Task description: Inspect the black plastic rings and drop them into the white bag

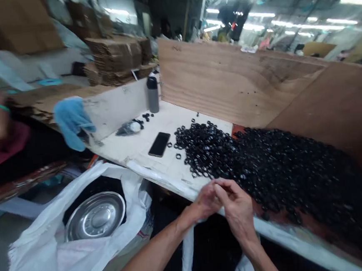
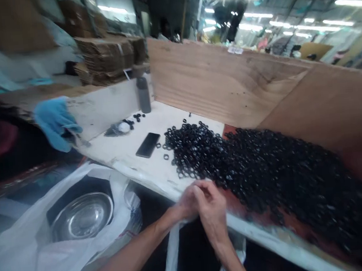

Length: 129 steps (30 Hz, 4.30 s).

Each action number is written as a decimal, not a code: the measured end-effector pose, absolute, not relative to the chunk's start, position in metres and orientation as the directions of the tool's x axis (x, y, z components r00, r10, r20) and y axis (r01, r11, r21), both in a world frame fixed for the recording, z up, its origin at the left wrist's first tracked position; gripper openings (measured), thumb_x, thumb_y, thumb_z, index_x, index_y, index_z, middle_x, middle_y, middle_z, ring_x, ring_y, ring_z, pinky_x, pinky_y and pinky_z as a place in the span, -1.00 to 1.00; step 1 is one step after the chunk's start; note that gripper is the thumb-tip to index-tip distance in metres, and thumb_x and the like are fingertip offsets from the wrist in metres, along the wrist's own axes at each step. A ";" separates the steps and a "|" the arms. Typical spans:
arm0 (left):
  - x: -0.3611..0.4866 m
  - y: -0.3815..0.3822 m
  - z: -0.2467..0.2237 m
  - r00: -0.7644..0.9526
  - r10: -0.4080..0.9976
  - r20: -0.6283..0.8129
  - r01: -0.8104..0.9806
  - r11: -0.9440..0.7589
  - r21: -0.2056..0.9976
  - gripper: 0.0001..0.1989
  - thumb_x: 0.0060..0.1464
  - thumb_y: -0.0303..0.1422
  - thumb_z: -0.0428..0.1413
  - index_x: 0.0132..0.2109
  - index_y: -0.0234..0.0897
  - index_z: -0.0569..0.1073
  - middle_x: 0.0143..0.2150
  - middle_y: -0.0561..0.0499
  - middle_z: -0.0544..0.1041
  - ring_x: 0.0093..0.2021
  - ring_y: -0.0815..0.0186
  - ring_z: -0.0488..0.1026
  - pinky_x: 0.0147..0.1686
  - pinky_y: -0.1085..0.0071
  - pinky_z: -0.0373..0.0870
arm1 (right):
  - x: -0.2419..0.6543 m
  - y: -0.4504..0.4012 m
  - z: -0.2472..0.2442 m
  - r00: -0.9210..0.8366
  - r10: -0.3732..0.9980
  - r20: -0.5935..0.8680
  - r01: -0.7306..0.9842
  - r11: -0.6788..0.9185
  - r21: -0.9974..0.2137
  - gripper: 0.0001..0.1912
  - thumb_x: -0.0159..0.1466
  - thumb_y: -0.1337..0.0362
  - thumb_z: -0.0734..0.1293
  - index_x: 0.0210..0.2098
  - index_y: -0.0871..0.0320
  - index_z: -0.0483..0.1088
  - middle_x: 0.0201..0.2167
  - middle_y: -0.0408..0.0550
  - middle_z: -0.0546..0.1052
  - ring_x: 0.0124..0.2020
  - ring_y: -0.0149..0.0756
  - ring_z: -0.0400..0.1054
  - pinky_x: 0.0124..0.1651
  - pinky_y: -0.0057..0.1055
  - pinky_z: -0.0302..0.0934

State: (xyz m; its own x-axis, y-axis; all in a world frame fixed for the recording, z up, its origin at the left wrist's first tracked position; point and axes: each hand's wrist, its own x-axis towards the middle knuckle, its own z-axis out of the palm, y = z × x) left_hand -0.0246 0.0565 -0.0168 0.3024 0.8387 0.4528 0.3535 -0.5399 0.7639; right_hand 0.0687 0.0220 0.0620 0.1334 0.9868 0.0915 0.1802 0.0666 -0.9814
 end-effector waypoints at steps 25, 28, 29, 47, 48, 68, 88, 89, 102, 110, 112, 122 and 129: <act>-0.012 0.044 -0.015 0.375 0.893 0.249 0.112 -0.310 0.944 -0.79 0.07 -0.48 0.14 -0.11 -0.28 0.42 -0.21 0.02 0.53 -0.24 0.38 0.56 -0.13 0.40 0.57 | 0.186 -0.011 0.018 0.210 0.968 -0.136 -0.095 -0.118 -0.988 -0.66 0.13 0.14 0.48 -0.16 0.16 0.44 -0.39 -0.13 0.54 -0.38 -0.29 0.47 -0.23 -0.34 0.34; -0.008 0.038 -0.012 0.398 0.887 0.235 0.093 -0.294 0.951 -0.77 0.08 -0.48 0.14 -0.08 -0.29 0.42 -0.20 0.01 0.56 -0.21 0.35 0.57 -0.11 0.38 0.57 | 0.166 -0.013 0.023 0.187 0.972 -0.140 -0.128 -0.117 -0.985 -0.66 0.07 0.18 0.53 -0.22 0.14 0.44 -0.40 -0.18 0.53 -0.41 -0.36 0.43 -0.26 -0.42 0.31; -0.008 0.035 -0.010 0.402 0.884 0.237 0.088 -0.295 0.951 -0.76 0.09 -0.48 0.15 -0.07 -0.29 0.42 -0.19 0.00 0.56 -0.21 0.35 0.58 -0.10 0.37 0.56 | 0.161 -0.014 0.023 0.187 0.973 -0.133 -0.112 -0.113 -0.987 -0.67 0.07 0.19 0.53 -0.23 0.14 0.43 -0.39 -0.17 0.53 -0.39 -0.36 0.43 -0.25 -0.43 0.32; -0.007 0.014 0.001 0.347 0.910 0.229 -0.099 -0.207 0.973 -0.79 0.11 -0.44 0.20 -0.07 -0.32 0.45 -0.11 -0.08 0.52 -0.11 0.28 0.56 -0.05 0.32 0.56 | 0.157 -0.030 0.019 0.146 0.965 0.220 0.296 0.170 -0.940 -0.83 0.29 0.29 0.36 -0.12 0.10 0.50 -0.15 -0.01 0.51 -0.16 -0.24 0.46 -0.09 -0.34 0.39; -0.008 0.014 0.002 0.348 0.900 0.265 -0.105 -0.243 0.964 -0.80 0.12 -0.44 0.20 -0.08 -0.32 0.47 -0.11 -0.09 0.52 -0.10 0.28 0.56 -0.05 0.33 0.56 | 0.157 -0.031 0.020 0.142 0.965 0.221 0.292 0.172 -0.941 -0.83 0.29 0.29 0.35 -0.12 0.09 0.50 -0.15 -0.01 0.51 -0.16 -0.24 0.47 -0.08 -0.34 0.39; -0.009 0.005 0.001 0.365 0.868 0.336 -0.122 -0.314 0.942 -0.79 0.17 -0.43 0.19 -0.03 -0.28 0.52 -0.06 -0.12 0.54 -0.04 0.26 0.53 -0.06 0.33 0.53 | 0.158 -0.041 0.028 0.069 0.938 0.340 0.517 0.258 -0.816 -0.77 0.35 0.29 0.30 -0.01 0.14 0.41 -0.34 -0.07 0.49 -0.38 -0.32 0.41 -0.26 -0.38 0.35; 0.009 0.001 -0.004 0.341 0.921 0.189 -0.164 -0.139 0.977 -0.82 0.15 -0.35 0.21 -0.10 -0.30 0.52 -0.11 -0.10 0.51 -0.10 0.27 0.52 -0.11 0.36 0.53 | 0.177 -0.037 0.038 -0.013 0.954 0.298 0.612 0.244 -0.753 -0.85 0.34 0.28 0.30 -0.33 0.15 0.48 -0.49 -0.14 0.44 -0.49 -0.37 0.30 -0.37 -0.42 0.19; 0.009 0.002 -0.004 0.331 0.925 0.186 -0.173 -0.134 0.976 -0.82 0.16 -0.35 0.20 -0.10 -0.30 0.52 -0.11 -0.09 0.51 -0.10 0.27 0.52 -0.10 0.36 0.53 | 0.177 -0.038 0.038 -0.023 0.960 0.279 0.604 0.235 -0.761 -0.85 0.34 0.28 0.30 -0.33 0.15 0.47 -0.48 -0.13 0.44 -0.48 -0.37 0.30 -0.36 -0.41 0.20; 0.008 0.002 0.001 0.327 0.929 0.174 -0.146 -0.132 0.980 -0.82 0.15 -0.36 0.20 -0.10 -0.31 0.52 -0.10 -0.10 0.52 -0.13 0.28 0.53 -0.11 0.37 0.52 | 0.172 -0.041 0.038 0.016 0.953 0.301 0.640 0.222 -0.736 -0.80 0.32 0.26 0.32 -0.43 0.14 0.43 -0.55 -0.16 0.39 -0.54 -0.38 0.25 -0.42 -0.42 0.20; 0.004 0.000 0.003 0.358 0.926 0.118 -0.151 -0.068 0.986 -0.80 0.14 -0.32 0.21 -0.11 -0.33 0.53 -0.13 -0.11 0.54 -0.14 0.26 0.53 -0.12 0.35 0.51 | 0.172 -0.039 0.039 0.008 0.941 0.339 0.607 0.265 -0.749 -0.92 0.31 0.30 0.32 -0.26 0.14 0.47 -0.42 -0.08 0.47 -0.46 -0.33 0.35 -0.32 -0.38 0.30; 0.004 -0.001 0.002 0.370 0.923 0.104 -0.163 -0.046 0.986 -0.80 0.16 -0.33 0.20 -0.10 -0.32 0.53 -0.13 -0.11 0.54 -0.13 0.26 0.53 -0.09 0.33 0.50 | 0.171 -0.039 0.037 -0.030 0.935 0.354 0.584 0.304 -0.753 -0.87 0.31 0.31 0.31 -0.16 0.14 0.46 -0.30 -0.02 0.51 -0.34 -0.27 0.41 -0.23 -0.33 0.33; 0.004 -0.004 0.004 0.403 0.915 0.034 -0.294 0.094 0.951 -0.81 0.13 -0.33 0.22 -0.13 -0.34 0.53 -0.15 -0.09 0.55 -0.20 0.27 0.55 -0.17 0.33 0.55 | 0.172 -0.045 0.036 -0.053 0.956 0.289 0.529 0.272 -0.804 -0.86 0.33 0.31 0.28 -0.14 0.13 0.43 -0.37 -0.09 0.44 -0.37 -0.31 0.37 -0.24 -0.37 0.30; 0.000 -0.008 -0.003 0.377 0.842 0.386 -0.022 -0.408 0.913 -0.85 0.19 -0.41 0.16 -0.08 -0.30 0.52 -0.12 -0.14 0.58 -0.08 0.22 0.54 -0.03 0.26 0.49 | 0.166 -0.054 0.019 0.072 0.992 -0.106 0.169 -0.117 -0.979 -0.79 0.30 0.14 0.34 -0.18 0.13 0.37 -0.46 -0.19 0.38 -0.54 -0.43 0.28 -0.47 -0.49 0.23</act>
